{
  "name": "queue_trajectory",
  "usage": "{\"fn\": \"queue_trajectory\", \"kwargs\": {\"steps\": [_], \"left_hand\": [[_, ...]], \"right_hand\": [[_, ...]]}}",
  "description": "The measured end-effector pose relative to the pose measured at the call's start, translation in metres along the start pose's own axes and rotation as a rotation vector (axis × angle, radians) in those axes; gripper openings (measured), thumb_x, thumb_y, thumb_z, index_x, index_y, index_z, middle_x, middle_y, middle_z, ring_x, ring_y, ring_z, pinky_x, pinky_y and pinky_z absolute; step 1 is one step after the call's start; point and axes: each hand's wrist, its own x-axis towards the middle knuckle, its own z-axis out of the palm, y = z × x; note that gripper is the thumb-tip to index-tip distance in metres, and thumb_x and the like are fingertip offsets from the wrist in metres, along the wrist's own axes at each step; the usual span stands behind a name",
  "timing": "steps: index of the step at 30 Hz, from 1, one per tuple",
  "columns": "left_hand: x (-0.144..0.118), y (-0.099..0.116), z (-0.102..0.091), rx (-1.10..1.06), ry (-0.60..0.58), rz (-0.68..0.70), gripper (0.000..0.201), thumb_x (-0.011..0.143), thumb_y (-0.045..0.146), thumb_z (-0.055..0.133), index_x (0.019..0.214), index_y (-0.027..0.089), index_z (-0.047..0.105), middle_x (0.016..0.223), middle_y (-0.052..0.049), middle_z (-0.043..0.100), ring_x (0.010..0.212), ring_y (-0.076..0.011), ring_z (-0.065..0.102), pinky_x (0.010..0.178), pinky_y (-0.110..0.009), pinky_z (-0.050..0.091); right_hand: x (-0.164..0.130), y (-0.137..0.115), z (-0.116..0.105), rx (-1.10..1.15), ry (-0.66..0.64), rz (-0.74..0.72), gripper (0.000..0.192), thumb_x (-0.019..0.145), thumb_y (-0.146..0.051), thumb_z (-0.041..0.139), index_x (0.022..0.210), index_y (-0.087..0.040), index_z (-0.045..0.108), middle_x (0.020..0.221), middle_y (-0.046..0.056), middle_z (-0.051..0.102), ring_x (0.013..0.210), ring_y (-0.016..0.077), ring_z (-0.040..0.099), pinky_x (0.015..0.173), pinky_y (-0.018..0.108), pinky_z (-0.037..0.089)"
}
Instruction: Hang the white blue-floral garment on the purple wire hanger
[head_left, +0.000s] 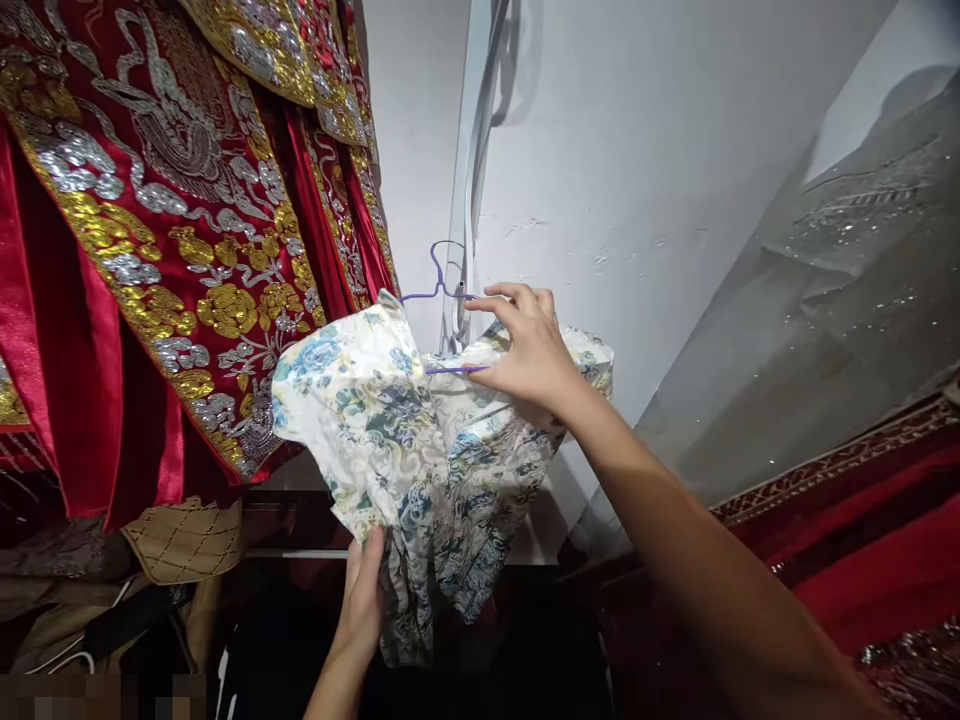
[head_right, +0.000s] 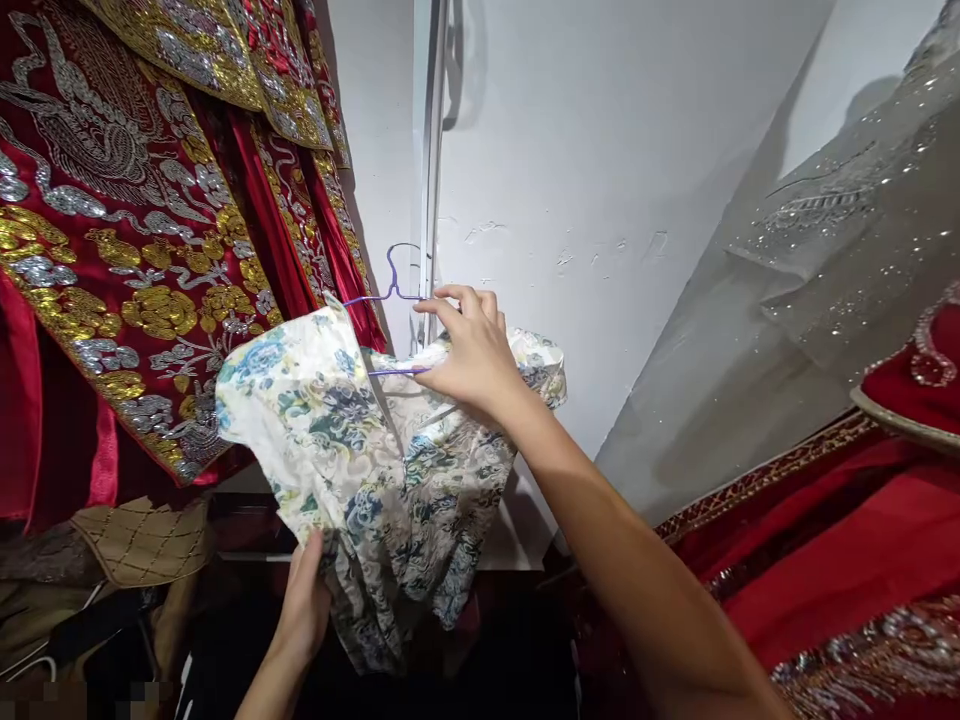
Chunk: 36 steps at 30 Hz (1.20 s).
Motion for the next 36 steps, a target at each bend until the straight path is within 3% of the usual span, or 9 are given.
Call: {"fn": "queue_trajectory", "kwargs": {"steps": [7,12,16,19,23,26,29,33,36], "left_hand": [[-0.013,-0.006,0.021,-0.043,0.074,-0.004,0.070,0.076,0.054,0.078,0.136,0.025,0.056,0.148,-0.011,0.056,0.144,-0.0312,0.045,0.121,-0.041,0.034],[-0.028,-0.022,0.032,-0.024,-0.130,-0.092,0.072,0.075,0.053,0.081,0.139,0.026,0.060,0.144,-0.010,0.060,0.145,-0.0328,0.043,0.121,-0.043,0.034],[-0.032,-0.016,0.030,-0.025,-0.208,-0.133,0.069,0.076,0.052,0.080,0.137,0.026,0.062,0.142,-0.012,0.062,0.141,-0.0339,0.047,0.120,-0.045,0.036],[-0.034,-0.010,0.027,-0.043,-0.212,-0.159,0.069,0.074,0.046,0.084,0.135,0.024,0.063,0.140,-0.013,0.063,0.139,-0.0332,0.050,0.120,-0.046,0.036],[-0.041,-0.008,0.029,-0.166,-0.182,-0.217,0.066,0.076,0.047,0.082,0.132,0.017,0.064,0.131,-0.016,0.069,0.130,-0.0331,0.060,0.118,-0.050,0.038],[-0.037,-0.010,0.025,-0.206,-0.162,-0.221,0.060,0.078,0.046,0.080,0.129,0.018,0.065,0.127,-0.015,0.071,0.128,-0.0321,0.061,0.117,-0.049,0.040],[-0.018,-0.015,0.006,-0.091,0.013,-0.154,0.053,0.078,0.044,0.081,0.122,0.019,0.067,0.125,-0.014,0.071,0.127,-0.0310,0.061,0.113,-0.046,0.043],[0.007,-0.029,-0.022,0.222,0.340,0.232,0.056,0.074,0.045,0.081,0.121,0.018,0.065,0.120,-0.013,0.067,0.120,-0.0320,0.061,0.107,-0.046,0.045],[0.000,-0.042,-0.017,0.425,0.273,0.503,0.053,0.081,0.040,0.074,0.129,0.023,0.059,0.128,-0.011,0.061,0.121,-0.0288,0.058,0.108,-0.044,0.043]], "right_hand": [[-0.059,-0.021,-0.006,0.086,0.074,0.210,0.057,0.069,-0.028,0.079,0.124,-0.030,0.063,0.140,0.010,0.050,0.135,0.0412,0.037,0.108,0.067,0.038],[-0.142,-0.062,0.022,0.923,0.029,0.350,0.048,0.080,-0.045,0.073,0.124,-0.027,0.064,0.142,0.012,0.054,0.129,0.0354,0.052,0.100,0.054,0.051],[-0.211,-0.083,0.058,1.178,0.429,0.975,0.014,0.089,-0.040,0.067,0.090,-0.025,0.066,0.086,0.002,0.062,0.078,0.0181,0.062,0.072,0.032,0.055],[-0.236,-0.089,0.076,1.233,0.175,1.241,0.034,0.086,-0.053,0.067,0.076,-0.021,0.059,0.067,-0.001,0.054,0.056,0.0132,0.050,0.050,0.026,0.042],[-0.235,-0.089,0.081,1.185,-0.262,1.184,0.049,0.088,-0.066,0.058,0.071,-0.021,0.050,0.053,-0.004,0.048,0.046,0.0110,0.043,0.045,0.024,0.033],[-0.232,-0.090,0.078,1.173,-0.275,1.132,0.050,0.090,-0.064,0.056,0.067,-0.021,0.046,0.050,-0.005,0.045,0.044,0.0093,0.038,0.046,0.024,0.030],[-0.237,-0.090,0.075,1.171,-0.201,1.116,0.048,0.092,-0.056,0.055,0.063,-0.020,0.049,0.053,-0.002,0.050,0.047,0.0094,0.040,0.049,0.024,0.030],[-0.242,-0.088,0.075,1.136,-0.194,1.132,0.038,0.093,-0.045,0.055,0.067,-0.017,0.059,0.058,0.001,0.059,0.050,0.0107,0.043,0.051,0.025,0.031],[-0.239,-0.092,0.083,1.148,-0.250,1.133,0.035,0.091,-0.043,0.055,0.067,-0.017,0.062,0.055,0.001,0.059,0.047,0.0108,0.041,0.050,0.026,0.029]]}}
